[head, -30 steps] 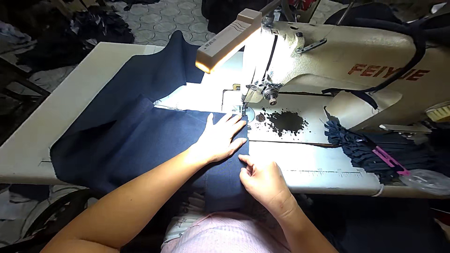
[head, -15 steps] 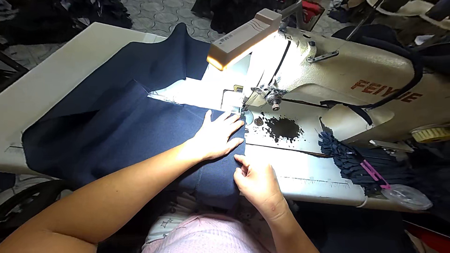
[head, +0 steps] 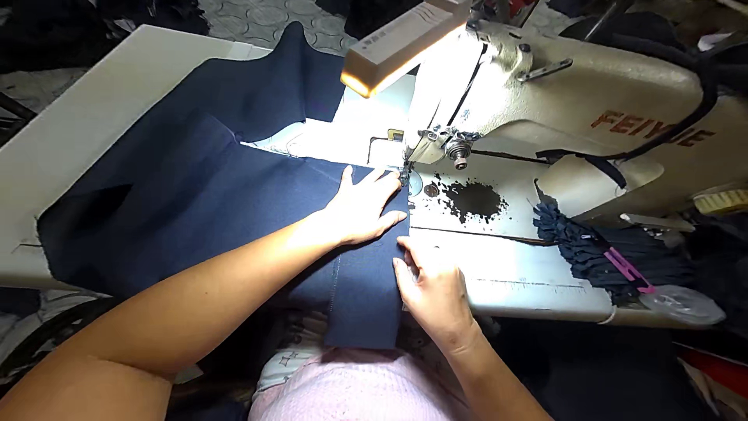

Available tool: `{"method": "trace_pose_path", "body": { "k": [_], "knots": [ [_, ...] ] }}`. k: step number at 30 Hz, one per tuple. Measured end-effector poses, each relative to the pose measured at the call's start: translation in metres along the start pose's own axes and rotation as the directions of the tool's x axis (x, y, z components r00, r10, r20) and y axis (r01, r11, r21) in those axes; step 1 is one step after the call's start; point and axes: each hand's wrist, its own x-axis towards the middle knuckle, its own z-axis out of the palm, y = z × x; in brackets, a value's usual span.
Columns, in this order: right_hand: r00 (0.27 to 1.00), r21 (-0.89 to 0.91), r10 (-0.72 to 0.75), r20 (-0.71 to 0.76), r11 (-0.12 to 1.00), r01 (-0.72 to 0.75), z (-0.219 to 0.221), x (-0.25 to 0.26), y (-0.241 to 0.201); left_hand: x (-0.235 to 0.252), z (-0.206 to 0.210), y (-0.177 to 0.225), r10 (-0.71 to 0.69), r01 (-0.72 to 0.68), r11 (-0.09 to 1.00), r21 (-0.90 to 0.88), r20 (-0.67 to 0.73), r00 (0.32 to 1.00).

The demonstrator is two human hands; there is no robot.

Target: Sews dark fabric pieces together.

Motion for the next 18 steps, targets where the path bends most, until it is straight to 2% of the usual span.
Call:
{"method": "trace_pose_path", "body": {
  "k": [3, 7, 11, 18],
  "knots": [
    [0.987, 0.141, -0.158, -0.036, 0.977, 0.162, -0.002, -0.024, 0.013, -0.015, -0.007, -0.001, 0.068, -0.070, 0.997, 0.033, 0.040, 0.997],
    [0.951, 0.242, -0.307, -0.031, 0.921, 0.306, -0.006, -0.053, 0.027, -0.050, 0.002, 0.000, 0.213, -0.209, 0.976, 0.060, -0.078, 0.974],
    [0.934, 0.233, -0.357, 0.002, 0.909, 0.347, -0.012, -0.060, 0.032, -0.062, 0.013, -0.002, 0.232, -0.231, 0.973, 0.022, -0.131, 0.964],
    [0.932, 0.173, -0.363, 0.012, 0.918, 0.356, -0.014, -0.057, 0.031, -0.059, 0.018, 0.003, 0.221, -0.218, 0.975, 0.042, -0.115, 0.968]
  ]
}}
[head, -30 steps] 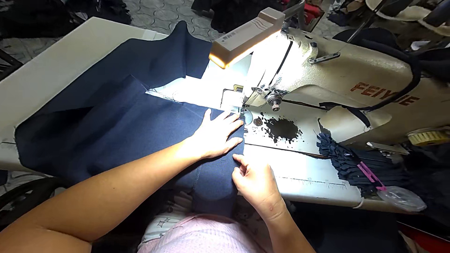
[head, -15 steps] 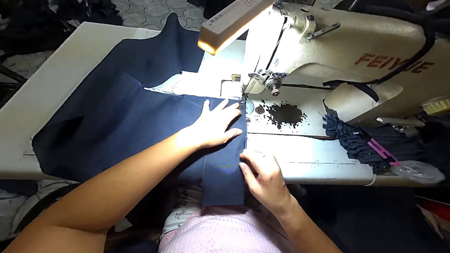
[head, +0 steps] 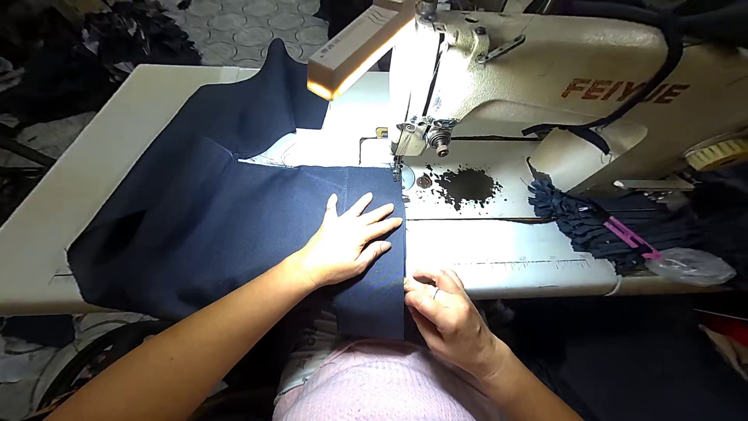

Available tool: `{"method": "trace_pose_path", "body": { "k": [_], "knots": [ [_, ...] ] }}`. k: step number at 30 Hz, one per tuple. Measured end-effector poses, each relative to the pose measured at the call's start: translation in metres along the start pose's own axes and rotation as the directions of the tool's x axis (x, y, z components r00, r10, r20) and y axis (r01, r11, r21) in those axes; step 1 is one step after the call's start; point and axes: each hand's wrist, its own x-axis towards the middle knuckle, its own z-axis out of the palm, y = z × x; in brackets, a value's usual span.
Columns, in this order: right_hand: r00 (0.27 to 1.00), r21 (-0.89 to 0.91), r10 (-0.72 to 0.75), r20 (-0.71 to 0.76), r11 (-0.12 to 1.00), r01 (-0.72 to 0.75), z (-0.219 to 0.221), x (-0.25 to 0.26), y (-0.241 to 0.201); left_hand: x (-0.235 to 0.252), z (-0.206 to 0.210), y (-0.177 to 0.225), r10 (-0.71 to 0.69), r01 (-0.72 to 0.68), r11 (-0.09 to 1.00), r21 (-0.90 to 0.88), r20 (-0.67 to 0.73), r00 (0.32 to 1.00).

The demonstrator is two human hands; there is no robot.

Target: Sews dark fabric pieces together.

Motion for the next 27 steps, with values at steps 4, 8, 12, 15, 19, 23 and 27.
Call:
{"method": "trace_pose_path", "body": {
  "k": [4, 8, 12, 15, 19, 23, 27],
  "knots": [
    [1.000, -0.029, 0.017, -0.002, 0.999, -0.017, -0.001, 0.006, 0.000, 0.003, -0.001, -0.001, -0.012, 0.011, 1.000, 0.009, 0.011, 1.000],
    [0.999, -0.056, 0.044, 0.003, 0.997, -0.044, 0.000, 0.016, 0.004, 0.013, -0.001, -0.009, -0.022, 0.022, 0.999, 0.026, 0.018, 1.000],
    [0.998, -0.079, 0.056, 0.031, 0.995, -0.054, 0.000, 0.029, 0.006, 0.022, -0.003, -0.018, -0.015, 0.015, 1.000, 0.022, 0.022, 1.000],
    [0.997, -0.118, 0.067, 0.041, 0.991, -0.061, 0.000, 0.039, 0.011, 0.032, -0.005, -0.025, -0.041, 0.041, 0.999, 0.010, 0.064, 0.997],
    [0.996, -0.134, 0.076, 0.055, 0.989, -0.068, 0.001, 0.051, 0.019, 0.044, -0.006, -0.036, -0.040, 0.039, 0.999, 0.006, 0.060, 0.997],
    [0.992, -0.141, 0.099, 0.079, 0.986, -0.088, 0.002, 0.061, 0.026, 0.055, -0.013, -0.046, -0.034, 0.036, 0.999, -0.030, 0.071, 0.997],
    [0.987, -0.120, 0.105, 0.122, 0.989, -0.090, 0.002, 0.064, 0.030, 0.061, -0.021, -0.050, -0.026, 0.029, 0.999, -0.022, 0.121, 0.992]
  ]
}}
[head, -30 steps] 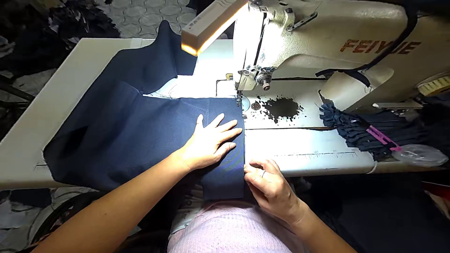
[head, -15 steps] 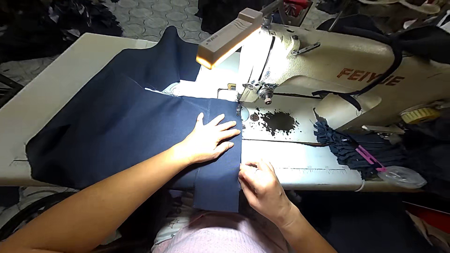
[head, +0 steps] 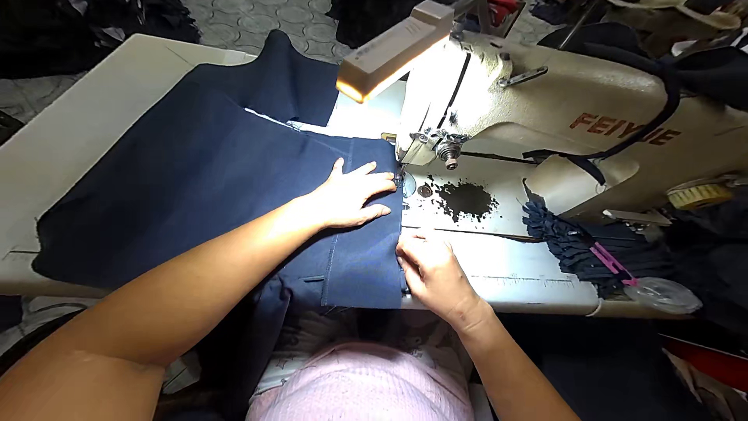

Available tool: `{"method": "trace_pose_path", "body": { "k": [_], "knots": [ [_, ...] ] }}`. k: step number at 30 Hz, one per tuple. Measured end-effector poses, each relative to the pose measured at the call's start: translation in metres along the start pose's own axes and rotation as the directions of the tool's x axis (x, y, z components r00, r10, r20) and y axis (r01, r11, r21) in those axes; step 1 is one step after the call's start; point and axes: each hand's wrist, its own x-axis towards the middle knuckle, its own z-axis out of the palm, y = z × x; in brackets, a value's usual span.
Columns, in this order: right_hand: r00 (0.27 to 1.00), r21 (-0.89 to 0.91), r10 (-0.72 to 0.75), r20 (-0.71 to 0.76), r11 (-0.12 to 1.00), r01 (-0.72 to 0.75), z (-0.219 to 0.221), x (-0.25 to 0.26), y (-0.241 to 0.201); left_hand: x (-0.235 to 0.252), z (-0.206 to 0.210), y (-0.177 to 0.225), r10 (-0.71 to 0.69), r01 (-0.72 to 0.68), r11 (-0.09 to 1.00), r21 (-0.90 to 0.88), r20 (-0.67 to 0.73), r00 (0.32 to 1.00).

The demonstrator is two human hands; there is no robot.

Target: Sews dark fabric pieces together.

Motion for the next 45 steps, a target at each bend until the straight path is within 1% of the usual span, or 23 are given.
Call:
{"method": "trace_pose_path", "body": {
  "k": [1, 3, 6, 7, 8, 9, 10, 12, 15, 17, 20, 25, 28, 30, 32, 33, 35, 37, 39, 41, 45],
  "knots": [
    [1.000, 0.003, -0.006, 0.018, 1.000, 0.006, -0.001, -0.002, 0.000, -0.006, -0.005, 0.008, -0.018, 0.017, 1.000, 0.022, 0.038, 0.999],
    [0.999, 0.015, -0.019, 0.045, 1.000, 0.018, -0.004, -0.011, -0.002, -0.029, -0.013, 0.041, -0.042, 0.033, 0.995, 0.093, 0.092, 0.995],
    [0.999, 0.065, -0.045, -0.015, 0.997, 0.045, -0.004, -0.029, -0.004, -0.082, -0.002, 0.095, 0.008, -0.021, 0.981, 0.195, 0.067, 0.998],
    [0.998, 0.077, -0.047, -0.038, 0.996, 0.050, -0.004, -0.035, -0.005, -0.095, 0.005, 0.107, 0.010, -0.026, 0.977, 0.214, 0.072, 0.997],
    [0.997, 0.084, -0.052, -0.059, 0.995, 0.056, -0.002, -0.039, -0.006, -0.104, 0.014, 0.115, -0.013, -0.002, 0.977, 0.212, 0.069, 0.998],
    [0.995, 0.092, -0.058, -0.084, 0.994, 0.065, -0.001, -0.042, -0.006, -0.110, 0.024, 0.117, -0.027, 0.019, 0.976, 0.217, 0.032, 0.999],
    [0.992, 0.098, -0.064, -0.107, 0.992, 0.075, 0.001, -0.045, -0.006, -0.113, 0.034, 0.115, -0.026, 0.032, 0.974, 0.224, -0.031, 0.999],
    [0.987, 0.102, -0.077, -0.144, 0.991, 0.092, 0.004, -0.046, -0.007, -0.113, 0.043, 0.107, -0.007, 0.031, 0.987, 0.157, -0.153, 0.988],
    [0.986, 0.086, -0.079, -0.150, 0.992, 0.092, 0.005, -0.047, -0.008, -0.113, 0.037, 0.100, -0.013, 0.008, 1.000, -0.022, -0.205, 0.979],
    [0.986, 0.081, -0.084, -0.145, 0.992, 0.097, 0.004, -0.046, -0.008, -0.113, 0.036, 0.100, 0.007, -0.012, 1.000, -0.024, -0.227, 0.974],
    [0.984, 0.076, -0.097, -0.153, 0.991, 0.109, 0.003, -0.045, -0.007, -0.111, 0.042, 0.105, 0.035, -0.022, 0.998, 0.057, -0.229, 0.973],
    [0.979, 0.064, -0.124, -0.164, 0.989, 0.136, 0.003, -0.042, -0.006, -0.106, 0.044, 0.113, 0.029, -0.002, 0.991, 0.131, -0.208, 0.978],
    [0.981, 0.082, -0.102, -0.168, 0.990, 0.117, 0.004, -0.041, -0.007, -0.104, 0.043, 0.115, 0.040, -0.006, 0.985, 0.172, -0.195, 0.980],
    [0.986, 0.101, -0.092, -0.137, 0.989, 0.106, 0.001, -0.039, -0.007, -0.104, 0.038, 0.115, 0.057, -0.030, 0.987, 0.156, -0.169, 0.984],
    [0.987, 0.091, -0.118, -0.108, 0.988, 0.128, -0.002, -0.037, -0.006, -0.099, 0.021, 0.111, 0.070, -0.066, 0.997, 0.048, -0.086, 0.994],
    [0.986, 0.090, -0.136, -0.096, 0.985, 0.145, -0.003, -0.035, -0.005, -0.094, 0.011, 0.104, 0.097, -0.099, 0.995, -0.021, -0.085, 0.992],
    [0.985, 0.078, -0.159, -0.070, 0.983, 0.164, -0.005, -0.035, -0.003, -0.079, 0.002, 0.075, 0.152, -0.167, 0.982, -0.091, -0.152, 0.977],
    [0.986, 0.068, -0.164, -0.040, 0.984, 0.167, -0.006, -0.035, -0.002, -0.067, 0.003, 0.041, 0.162, -0.168, 0.985, -0.048, -0.109, 0.981],
    [0.987, 0.078, -0.161, -0.019, 0.984, 0.162, -0.008, -0.036, 0.000, -0.061, 0.012, 0.020, 0.176, -0.176, 0.984, 0.010, -0.055, 0.983],
    [0.988, 0.087, -0.153, -0.015, 0.984, 0.153, -0.009, -0.036, 0.000, -0.060, 0.015, 0.016, 0.184, -0.183, 0.983, 0.029, -0.028, 0.983],
    [0.990, 0.106, -0.141, -0.012, 0.984, 0.141, -0.010, -0.032, 0.001, -0.058, 0.015, 0.014, 0.184, -0.183, 0.983, 0.021, -0.018, 0.983]
  ]
}}
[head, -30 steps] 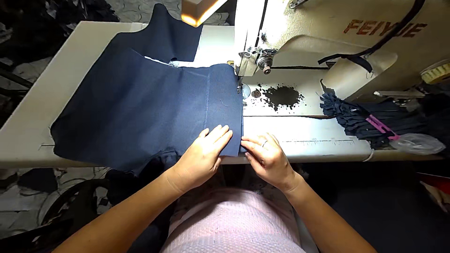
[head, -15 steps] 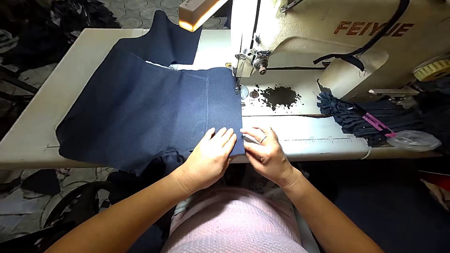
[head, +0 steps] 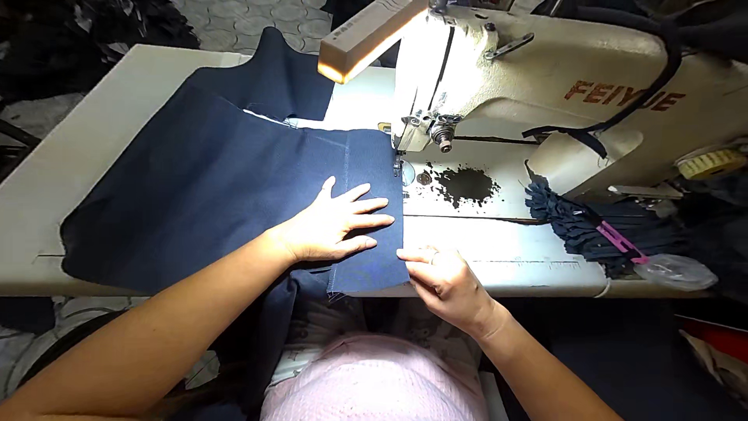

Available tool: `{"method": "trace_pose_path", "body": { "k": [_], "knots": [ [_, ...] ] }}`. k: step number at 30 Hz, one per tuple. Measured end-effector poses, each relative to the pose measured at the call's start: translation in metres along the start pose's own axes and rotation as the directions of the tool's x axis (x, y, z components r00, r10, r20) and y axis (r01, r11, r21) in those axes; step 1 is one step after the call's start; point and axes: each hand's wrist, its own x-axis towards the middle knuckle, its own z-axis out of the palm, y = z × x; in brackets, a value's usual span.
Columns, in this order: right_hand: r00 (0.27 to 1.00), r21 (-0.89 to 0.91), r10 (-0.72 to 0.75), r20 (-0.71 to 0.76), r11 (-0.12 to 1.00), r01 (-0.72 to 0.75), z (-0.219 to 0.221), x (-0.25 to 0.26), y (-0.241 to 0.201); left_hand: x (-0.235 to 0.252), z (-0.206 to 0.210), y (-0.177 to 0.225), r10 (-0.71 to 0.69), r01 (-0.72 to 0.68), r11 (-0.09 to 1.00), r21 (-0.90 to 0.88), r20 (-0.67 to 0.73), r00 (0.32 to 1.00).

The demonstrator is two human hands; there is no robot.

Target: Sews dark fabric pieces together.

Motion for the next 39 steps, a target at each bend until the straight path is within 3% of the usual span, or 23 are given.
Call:
{"method": "trace_pose_path", "body": {
  "k": [24, 31, 33, 35, 38, 39],
  "knots": [
    [0.996, -0.072, 0.009, 0.094, 0.997, -0.002, -0.004, 0.073, 0.058, 0.056, -0.026, -0.061, -0.029, 0.027, 0.999, 0.028, 0.063, 0.998],
    [1.000, -0.065, 0.001, -0.019, 0.998, -0.003, 0.006, 0.077, 0.069, 0.071, -0.031, -0.074, -0.030, 0.028, 0.999, 0.017, 0.101, 0.994],
    [1.000, -0.055, 0.011, -0.027, 0.998, -0.012, 0.008, 0.075, 0.070, 0.063, -0.038, -0.063, -0.094, 0.091, 0.995, 0.028, 0.138, 0.986],
    [0.999, -0.045, 0.011, -0.032, 0.999, -0.012, 0.008, 0.075, 0.071, 0.037, -0.048, -0.040, -0.158, 0.156, 0.987, 0.028, 0.056, 0.986],
    [0.999, -0.020, 0.016, -0.042, 1.000, -0.017, 0.009, 0.074, 0.072, -0.056, -0.068, 0.013, -0.275, 0.288, 0.956, 0.046, -0.188, 0.943],
    [0.999, -0.014, 0.017, -0.045, 1.000, -0.018, 0.009, 0.074, 0.072, -0.098, -0.073, 0.028, -0.384, 0.400, 0.915, 0.054, -0.183, 0.905]
  ]
}}
